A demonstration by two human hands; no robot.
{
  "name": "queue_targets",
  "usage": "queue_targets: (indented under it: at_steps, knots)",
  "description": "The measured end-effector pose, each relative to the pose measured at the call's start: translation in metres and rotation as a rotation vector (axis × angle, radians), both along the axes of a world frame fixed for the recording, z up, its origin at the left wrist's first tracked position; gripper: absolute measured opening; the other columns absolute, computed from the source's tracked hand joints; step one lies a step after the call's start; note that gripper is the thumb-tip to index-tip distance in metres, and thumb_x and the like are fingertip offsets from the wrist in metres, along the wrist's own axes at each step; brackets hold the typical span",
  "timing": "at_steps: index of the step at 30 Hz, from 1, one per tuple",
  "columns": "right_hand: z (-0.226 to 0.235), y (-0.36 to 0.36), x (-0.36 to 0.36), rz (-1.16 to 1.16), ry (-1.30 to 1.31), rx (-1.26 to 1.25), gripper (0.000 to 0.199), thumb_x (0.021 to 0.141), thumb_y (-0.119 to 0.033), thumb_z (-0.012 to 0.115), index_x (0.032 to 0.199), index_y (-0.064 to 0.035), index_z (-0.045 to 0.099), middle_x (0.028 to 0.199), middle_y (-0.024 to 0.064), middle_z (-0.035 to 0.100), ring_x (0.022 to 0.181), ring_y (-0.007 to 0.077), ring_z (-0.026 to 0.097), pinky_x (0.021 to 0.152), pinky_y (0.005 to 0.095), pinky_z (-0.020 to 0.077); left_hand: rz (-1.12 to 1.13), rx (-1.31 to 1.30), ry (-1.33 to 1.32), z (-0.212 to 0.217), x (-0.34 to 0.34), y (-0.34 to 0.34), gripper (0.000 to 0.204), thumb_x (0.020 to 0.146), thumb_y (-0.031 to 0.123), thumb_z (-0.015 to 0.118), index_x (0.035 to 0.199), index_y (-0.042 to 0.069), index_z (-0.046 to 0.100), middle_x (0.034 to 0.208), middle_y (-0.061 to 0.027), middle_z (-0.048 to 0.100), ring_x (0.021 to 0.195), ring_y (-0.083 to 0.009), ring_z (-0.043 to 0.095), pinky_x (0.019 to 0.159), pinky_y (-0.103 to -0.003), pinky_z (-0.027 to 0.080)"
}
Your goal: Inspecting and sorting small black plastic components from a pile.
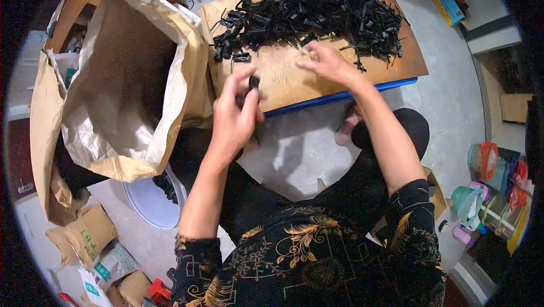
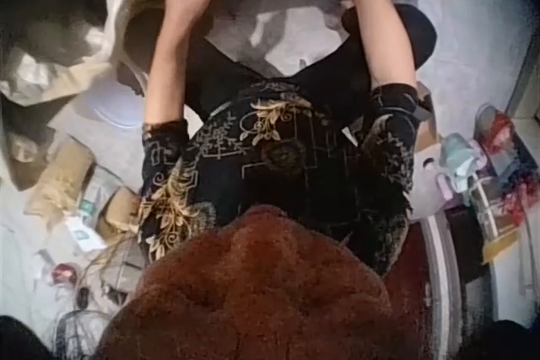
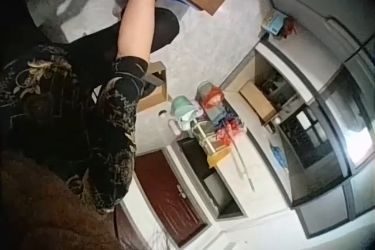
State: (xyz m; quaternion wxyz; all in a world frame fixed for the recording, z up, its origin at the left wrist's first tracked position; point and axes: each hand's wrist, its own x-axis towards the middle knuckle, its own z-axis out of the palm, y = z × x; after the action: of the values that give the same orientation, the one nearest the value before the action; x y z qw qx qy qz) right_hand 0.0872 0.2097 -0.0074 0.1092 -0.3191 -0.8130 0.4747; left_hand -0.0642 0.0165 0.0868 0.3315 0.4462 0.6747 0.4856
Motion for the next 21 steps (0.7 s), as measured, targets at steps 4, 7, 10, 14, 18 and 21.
queue_targets:
  at_steps: [4,7,10,14,18,21]
  knots:
    - [-0.019,-0.003,-0.007,-0.276,-0.246,0.373,0.042,0.075,-0.038,0.063,0.096,-0.0043,0.049,0.083,0.0195,0.059,0.081,0.0348,0.057,0.069,0.0447,0.0444,-0.063,0.063,0.373,0.018,0.005,-0.091,0.033,0.083,-0.003,0.049,0.115,0.001,0.047,0.089,-0.0105,0.06,0.069,-0.0127,0.057,0.064,-0.024,0.047]
    - [-0.028,-0.006,-0.015,-0.313,-0.349,0.396,0.032,0.078,-0.031,0.057,0.095,-0.0054,0.05,0.088,0.02,0.06,0.086,0.0377,0.057,0.072,0.0489,0.0449,0.01,-0.002,0.623,0.032,-0.006,-0.159,0.031,0.081,-0.004,0.051,0.112,-0.001,0.05,0.097,-0.0134,0.059,0.083,-0.0175,0.059,0.074,-0.027,0.047]
    - [-0.038,-0.006,-0.017,-0.388,-0.239,0.486,0.021,0.079,-0.027,0.053,0.088,-0.0088,0.057,0.081,0.0178,0.061,0.08,0.0378,0.058,0.068,0.0495,0.0451,0.221,-0.091,0.747,0.007,-0.046,-0.212,0.031,0.08,-0.005,0.05,0.111,-0.001,0.05,0.092,-0.0148,0.061,0.08,-0.0194,0.06,0.072,-0.028,0.047]
    - [-0.038,-0.004,-0.008,-0.325,-0.121,0.389,0.022,0.079,-0.025,0.052,0.082,-0.004,0.058,0.079,0.0193,0.06,0.08,0.0363,0.058,0.069,0.0459,0.0453,0.418,-0.555,0.582,-0.016,-0.103,-0.253,0.035,0.079,0.0,0.054,0.113,-0.001,0.047,0.094,-0.0183,0.058,0.081,-0.0294,0.06,0.072,-0.035,0.047]
    - [-0.018,-0.021,-0.009,-0.2,0.031,0.105,0.024,0.079,-0.025,0.054,0.086,-0.0028,0.058,0.074,0.0173,0.059,0.071,0.0283,0.058,0.067,0.0396,0.0447,0.321,-0.299,1.196,-0.018,-0.106,-0.254,0.037,0.078,0.004,0.058,0.113,0.0,0.047,0.097,-0.0181,0.055,0.083,-0.0285,0.056,0.072,-0.035,0.046]
    - [0.052,-0.06,0.002,-0.068,0.105,0.071,0.021,0.083,-0.022,0.055,0.08,-0.0019,0.051,0.064,-0.0032,0.042,0.061,0.0075,0.039,0.055,0.0242,0.0352,0.36,-0.039,0.593,0.012,-0.052,-0.2,0.03,0.078,0.002,0.059,0.107,-0.001,0.053,0.098,-0.0114,0.057,0.079,-0.0179,0.056,0.068,-0.029,0.046]
